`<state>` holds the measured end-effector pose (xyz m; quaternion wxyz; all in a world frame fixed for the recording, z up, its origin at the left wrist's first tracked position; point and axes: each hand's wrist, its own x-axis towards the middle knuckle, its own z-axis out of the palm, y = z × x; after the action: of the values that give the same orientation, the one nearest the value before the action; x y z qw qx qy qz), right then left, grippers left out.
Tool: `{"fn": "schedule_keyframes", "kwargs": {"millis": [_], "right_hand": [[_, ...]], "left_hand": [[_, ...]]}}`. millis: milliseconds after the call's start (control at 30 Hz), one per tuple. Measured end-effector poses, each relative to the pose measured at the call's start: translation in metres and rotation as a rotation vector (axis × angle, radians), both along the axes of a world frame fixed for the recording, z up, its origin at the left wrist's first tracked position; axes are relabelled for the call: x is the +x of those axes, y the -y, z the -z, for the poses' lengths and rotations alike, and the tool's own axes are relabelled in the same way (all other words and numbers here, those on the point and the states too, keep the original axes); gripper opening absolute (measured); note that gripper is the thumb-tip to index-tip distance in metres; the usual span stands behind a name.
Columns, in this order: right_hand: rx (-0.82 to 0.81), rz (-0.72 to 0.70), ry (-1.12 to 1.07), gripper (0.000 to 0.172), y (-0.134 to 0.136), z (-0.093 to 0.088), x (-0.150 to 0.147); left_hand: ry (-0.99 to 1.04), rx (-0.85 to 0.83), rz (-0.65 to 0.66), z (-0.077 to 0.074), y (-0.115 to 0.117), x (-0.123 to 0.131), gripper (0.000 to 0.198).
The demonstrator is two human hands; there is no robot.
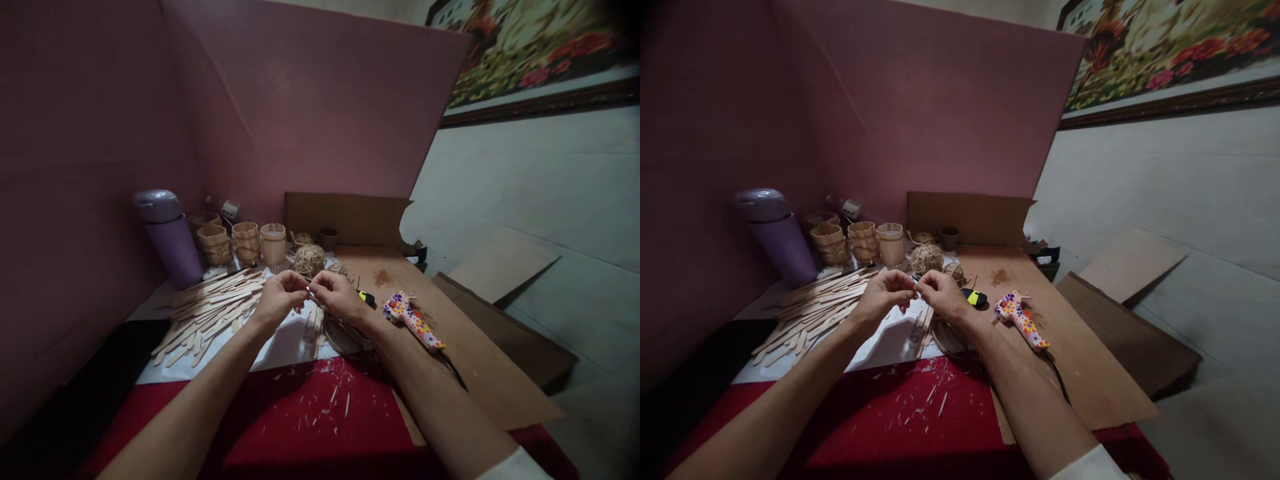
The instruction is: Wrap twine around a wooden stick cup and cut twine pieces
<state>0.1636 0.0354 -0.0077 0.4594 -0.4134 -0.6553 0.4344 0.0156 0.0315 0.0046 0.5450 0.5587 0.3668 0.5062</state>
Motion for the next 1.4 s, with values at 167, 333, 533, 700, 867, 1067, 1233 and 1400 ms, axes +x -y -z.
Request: {"fn": "schedule_keyframes", "kwargs": {"millis": [167, 333, 533, 700, 867, 1067, 1233, 1400], "right_hand": [[0.09, 0.038, 0.088, 0.024, -0.001, 0.001, 0.002], [0.148, 0.053, 0.137, 0.022, -0.001, 0.0, 0.003], [0.186, 0.038, 0.185, 0.017, 0.0, -0.001, 0.005], [0.21, 0.022, 0.223, 0.016, -0.004, 0.001, 0.009], [0.257, 0.059, 0.278, 0.015, -0.003, -0.001, 0.009], [0.282, 0.065, 0.297, 0.016, 0.0, -0.002, 0.008], [0.313, 0.107, 0.322, 0.015, -0.001, -0.003, 0.008], [0.324, 0.12, 0.328, 0.014, 0.0, -0.004, 0.009]], "left_hand": [[-0.019, -0.095, 0.088, 0.004, -0.002, -0.003, 0.021], [-0.033, -0.153, 0.152, 0.009, -0.006, -0.007, 0.025], [-0.095, -0.181, 0.177, 0.007, -0.006, -0.009, 0.028], [-0.086, -0.214, 0.197, 0.005, -0.006, -0.008, 0.027], [-0.103, -0.267, 0.199, 0.005, -0.006, -0.009, 0.027], [-0.092, -0.302, 0.206, 0.005, -0.006, -0.009, 0.023], [-0.019, -0.338, 0.299, 0.005, -0.006, -0.011, 0.019], [0.024, -0.376, 0.297, 0.003, -0.004, -0.012, 0.016]]}}
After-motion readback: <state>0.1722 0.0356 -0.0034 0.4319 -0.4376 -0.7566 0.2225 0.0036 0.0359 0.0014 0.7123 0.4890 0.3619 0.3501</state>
